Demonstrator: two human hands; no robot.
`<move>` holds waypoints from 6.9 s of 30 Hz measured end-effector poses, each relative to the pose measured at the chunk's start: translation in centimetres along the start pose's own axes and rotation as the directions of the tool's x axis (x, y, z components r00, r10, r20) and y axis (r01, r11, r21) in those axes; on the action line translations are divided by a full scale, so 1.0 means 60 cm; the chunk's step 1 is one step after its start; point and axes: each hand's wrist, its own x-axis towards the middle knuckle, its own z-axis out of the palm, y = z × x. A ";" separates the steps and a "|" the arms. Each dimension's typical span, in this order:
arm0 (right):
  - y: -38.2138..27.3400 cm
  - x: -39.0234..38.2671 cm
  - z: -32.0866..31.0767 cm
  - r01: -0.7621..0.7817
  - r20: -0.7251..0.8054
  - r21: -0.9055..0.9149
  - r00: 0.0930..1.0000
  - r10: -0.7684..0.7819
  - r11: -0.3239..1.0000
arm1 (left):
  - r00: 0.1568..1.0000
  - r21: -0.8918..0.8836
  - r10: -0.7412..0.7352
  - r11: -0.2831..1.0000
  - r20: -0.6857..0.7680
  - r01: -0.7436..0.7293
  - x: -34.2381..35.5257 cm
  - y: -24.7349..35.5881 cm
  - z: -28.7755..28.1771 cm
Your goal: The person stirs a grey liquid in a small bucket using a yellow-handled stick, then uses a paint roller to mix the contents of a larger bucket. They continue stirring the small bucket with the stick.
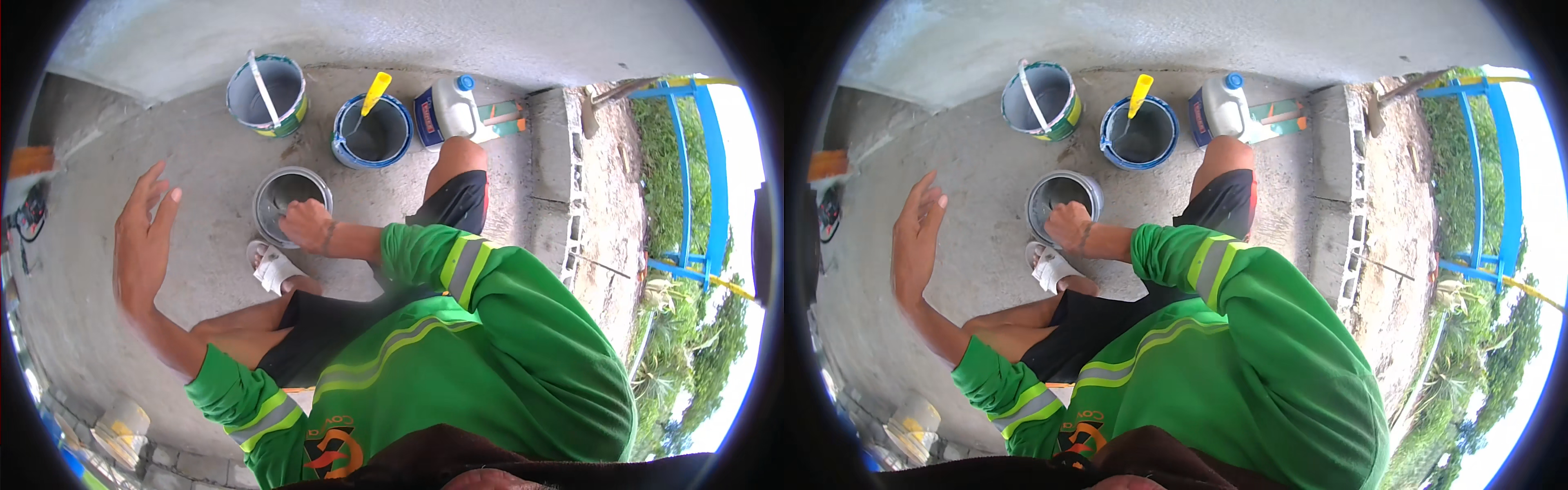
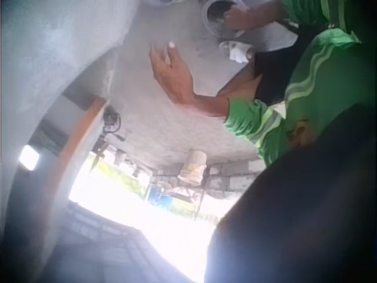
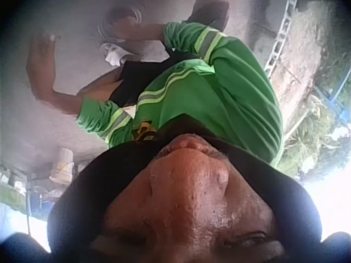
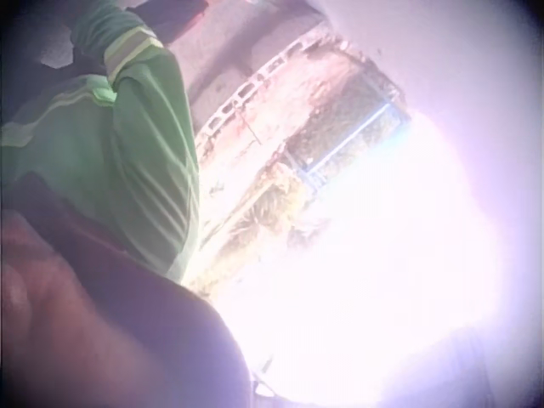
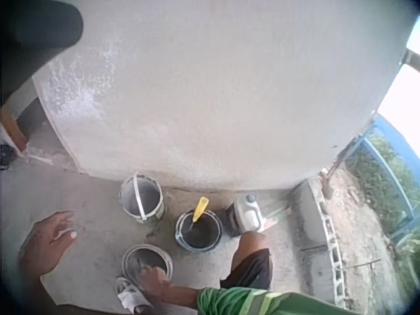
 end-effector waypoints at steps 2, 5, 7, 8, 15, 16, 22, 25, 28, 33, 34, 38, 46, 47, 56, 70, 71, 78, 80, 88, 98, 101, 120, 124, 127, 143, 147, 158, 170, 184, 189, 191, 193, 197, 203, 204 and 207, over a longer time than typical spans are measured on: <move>0.009 -0.009 0.002 -0.038 0.051 -0.011 0.998 0.039 0.999 | 0.992 -0.117 0.079 0.991 0.102 -0.067 0.004 0.019 -0.007; 0.028 -0.004 -0.035 -0.168 0.075 -0.090 0.982 0.175 0.982 | 0.951 -0.280 0.231 0.945 0.206 -0.169 0.019 0.043 -0.015; 0.036 0.016 -0.043 -0.264 -0.040 -0.128 0.965 0.261 0.956 | 0.963 -0.215 0.231 0.956 0.140 -0.198 0.041 0.044 -0.012; 0.034 0.026 -0.039 -0.252 -0.129 -0.152 0.964 0.234 0.956 | 0.975 -0.134 0.205 0.972 0.085 -0.192 0.046 0.034 -0.006; 0.030 -0.007 -0.019 0.126 0.072 -0.132 0.991 -0.117 0.983 | 0.977 0.143 0.199 0.972 -0.075 -0.187 0.055 0.004 0.023; 0.042 -0.017 -0.020 0.057 0.037 -0.092 0.998 -0.053 0.994 | 0.979 0.124 0.192 0.976 -0.075 -0.181 0.052 0.014 0.020; 0.070 0.009 -0.047 -0.076 -0.072 -0.203 0.995 0.062 0.976 | 0.975 0.131 0.197 0.974 -0.105 -0.183 0.048 0.007 0.023; 0.038 0.018 -0.024 0.009 -0.156 -0.148 0.987 -0.032 0.989 | 0.970 0.183 0.205 0.967 -0.134 -0.179 0.043 -0.001 0.024; 0.031 -0.012 -0.004 0.175 -0.058 -0.112 0.982 -0.183 0.978 | 0.972 0.174 0.191 0.971 -0.135 -0.166 0.038 -0.006 0.024; 0.076 -0.016 -0.024 0.070 0.020 -0.184 0.997 -0.068 0.980 | 0.968 0.192 0.202 0.966 -0.150 -0.172 0.040 -0.019 0.023; 0.085 -0.004 -0.036 0.034 -0.006 -0.211 0.999 -0.036 0.977 | 0.967 0.193 0.211 0.964 -0.141 -0.183 0.044 -0.019 0.023; 0.052 0.020 -0.028 -0.063 -0.187 -0.219 0.982 0.022 0.974 | 0.970 0.190 0.209 0.965 -0.126 -0.183 0.052 -0.012 0.019; 0.070 -0.030 -0.014 0.120 -0.005 -0.209 0.992 -0.124 0.970 | 0.979 0.155 0.166 0.977 -0.115 -0.148 0.057 -0.008 0.015; 0.085 -0.017 -0.027 0.083 -0.021 -0.239 0.996 -0.091 0.967 | 0.980 0.151 0.164 0.978 -0.114 -0.146 0.057 -0.008 0.015; 0.049 -0.025 -0.015 0.230 0.000 -0.165 0.973 -0.233 0.959 | 0.983 0.200 0.151 0.971 -0.102 -0.128 0.053 -0.012 0.010; 0.073 -0.029 -0.025 0.131 0.060 -0.255 0.991 -0.120 0.958 | 0.985 0.166 0.154 0.976 -0.084 -0.138 0.053 -0.009 0.007; 0.084 -0.018 -0.039 0.093 0.025 -0.280 0.996 -0.090 0.955 | 0.982 0.175 0.173 0.972 -0.079 -0.157 0.054 -0.009 0.006; 0.055 -0.007 -0.041 0.240 -0.035 -0.296 0.965 -0.261 0.925 | 0.986 0.170 0.152 0.976 -0.070 -0.138 0.052 -0.006 0.006; 0.069 0.005 -0.042 0.242 -0.044 -0.398 0.958 -0.282 0.885 | 0.983 0.204 0.174 0.966 -0.053 -0.160 0.060 -0.007 0.005; 0.049 0.017 -0.063 -0.031 0.144 -0.371 0.985 0.091 0.928 | 0.973 0.200 0.217 0.960 -0.083 -0.197 0.065 -0.020 0.009; 0.097 -0.026 -0.096 -0.257 0.045 0.195 0.966 0.253 0.947 | 0.982 0.235 0.184 0.957 -0.049 -0.167 0.049 0.027 -0.013; 0.072 -0.026 -0.083 -0.271 -0.041 0.028 0.962 0.272 0.962 | 0.953 0.239 0.277 0.940 -0.122 -0.243 0.051 0.016 -0.004; 0.015 0.003 -0.028 0.108 -0.045 -0.233 0.991 -0.122 0.966 | 0.987 0.211 0.156 0.967 -0.037 -0.145 0.061 0.007 0.024; 0.041 -0.026 -0.031 0.098 0.124 -0.224 0.990 -0.071 0.970 | 0.979 0.249 0.187 0.955 -0.076 -0.163 0.060 -0.005 0.027; 0.054 -0.006 -0.048 -0.007 0.001 -0.317 1.000 0.008 0.948 | 0.977 0.249 0.188 0.955 -0.098 -0.159 0.055 -0.011 0.034; 0.037 -0.022 -0.049 0.283 0.031 -0.403 0.955 -0.296 0.870 | 0.959 0.292 0.265 0.930 -0.103 -0.225 0.056 -0.006 0.043; 0.064 0.000 -0.040 0.192 -0.081 -0.474 0.962 -0.260 0.859 | 0.977 0.248 0.205 0.951 -0.052 -0.186 0.060 0.013 0.032; 0.065 0.022 -0.035 -0.126 0.203 -0.072 0.969 0.138 0.989 | 0.979 0.233 0.166 0.963 -0.115 -0.136 0.050 0.001 0.029; 0.092 -0.098 -0.124 -0.267 -0.010 0.438 0.953 0.302 0.858 | 0.990 0.212 0.127 0.971 -0.063 -0.111 0.049 -0.001 0.012; 0.071 0.019 -0.068 -0.182 0.058 -0.121 0.980 0.190 0.976 | 0.990 0.199 0.125 0.974 -0.065 -0.110 0.045 0.002 0.016; 0.041 0.018 -0.039 -0.052 -0.112 -0.144 0.993 0.035 0.988 | 0.989 0.210 0.132 0.971 -0.065 -0.116 0.042 -0.008 0.011; 0.042 -0.003 -0.030 0.134 -0.091 -0.099 0.985 -0.143 0.986 | 0.991 0.212 0.122 0.971 -0.059 -0.107 0.044 -0.009 0.009; 0.064 -0.015 -0.025 0.144 -0.044 -0.166 0.987 -0.153 0.976 | 0.987 0.226 0.144 0.966 -0.076 -0.124 0.046 -0.014 0.015; 0.080 0.005 -0.043 0.019 -0.069 -0.232 0.997 -0.036 0.973 | 0.982 0.239 0.170 0.960 -0.083 -0.145 0.049 -0.013 0.020; 0.028 -0.010 -0.025 0.180 0.001 -0.247 0.983 -0.186 0.952 | 0.985 0.221 0.148 0.967 -0.091 -0.125 0.042 -0.014 0.013; 0.044 -0.019 -0.023 0.164 0.021 -0.241 0.986 -0.164 0.957 | 0.985 0.222 0.150 0.967 -0.087 -0.127 0.044 -0.012 0.013; 0.072 -0.008 -0.040 0.050 -0.025 -0.274 0.998 -0.059 0.960 | 0.986 0.219 0.151 0.967 -0.070 -0.132 0.044 -0.009 0.014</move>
